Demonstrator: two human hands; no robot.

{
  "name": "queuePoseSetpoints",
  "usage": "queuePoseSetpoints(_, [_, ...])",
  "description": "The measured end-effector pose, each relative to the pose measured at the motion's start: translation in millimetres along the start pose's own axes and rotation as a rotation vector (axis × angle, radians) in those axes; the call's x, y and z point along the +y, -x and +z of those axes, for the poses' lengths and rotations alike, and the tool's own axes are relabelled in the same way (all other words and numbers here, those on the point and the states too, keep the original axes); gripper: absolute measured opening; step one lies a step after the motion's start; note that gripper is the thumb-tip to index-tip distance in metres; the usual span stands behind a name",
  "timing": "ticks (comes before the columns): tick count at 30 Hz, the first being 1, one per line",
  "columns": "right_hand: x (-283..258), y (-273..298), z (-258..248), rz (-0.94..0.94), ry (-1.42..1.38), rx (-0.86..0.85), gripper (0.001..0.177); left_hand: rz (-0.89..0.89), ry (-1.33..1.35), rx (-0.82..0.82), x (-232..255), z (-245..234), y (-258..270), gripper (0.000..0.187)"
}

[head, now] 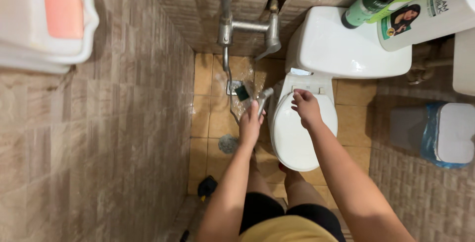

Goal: The person scrubs the inside of a toilet bowl with a toilet brush, then rinses the bowl and the brush using a handheld bidet sprayer. The person scrubs the bowl thoroughly and rinses the brush before placing it back.

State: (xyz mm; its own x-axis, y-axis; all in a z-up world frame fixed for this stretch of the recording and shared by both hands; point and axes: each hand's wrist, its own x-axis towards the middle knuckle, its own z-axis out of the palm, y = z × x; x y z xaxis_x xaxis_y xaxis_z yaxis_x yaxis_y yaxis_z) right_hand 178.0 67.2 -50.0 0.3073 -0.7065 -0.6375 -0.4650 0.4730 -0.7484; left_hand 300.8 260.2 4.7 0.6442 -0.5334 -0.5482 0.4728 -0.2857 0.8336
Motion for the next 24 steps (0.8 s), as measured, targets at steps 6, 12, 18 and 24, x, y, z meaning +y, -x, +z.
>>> queuePoseSetpoints(6, [-13, -80, 13, 0.143, -0.075, 0.167, 0.076, -0.06, 0.247, -0.063, -2, 14, 13, 0.056])
queuePoseSetpoints(12, [1, -112, 25, -0.058, 0.088, 0.389, 0.074, -0.122, 0.194, -0.037, -4, 14, 18, 0.056])
queuePoseSetpoints(18, [-19, -80, 36, -0.156, 0.309, 0.539, 0.071, -0.144, 0.155, -0.044, -12, 11, 7, 0.057])
queuePoseSetpoints(24, [-28, -65, 44, -0.195, 0.375, 0.625, 0.067, -0.158, 0.162, -0.011, -15, 10, -4, 0.057])
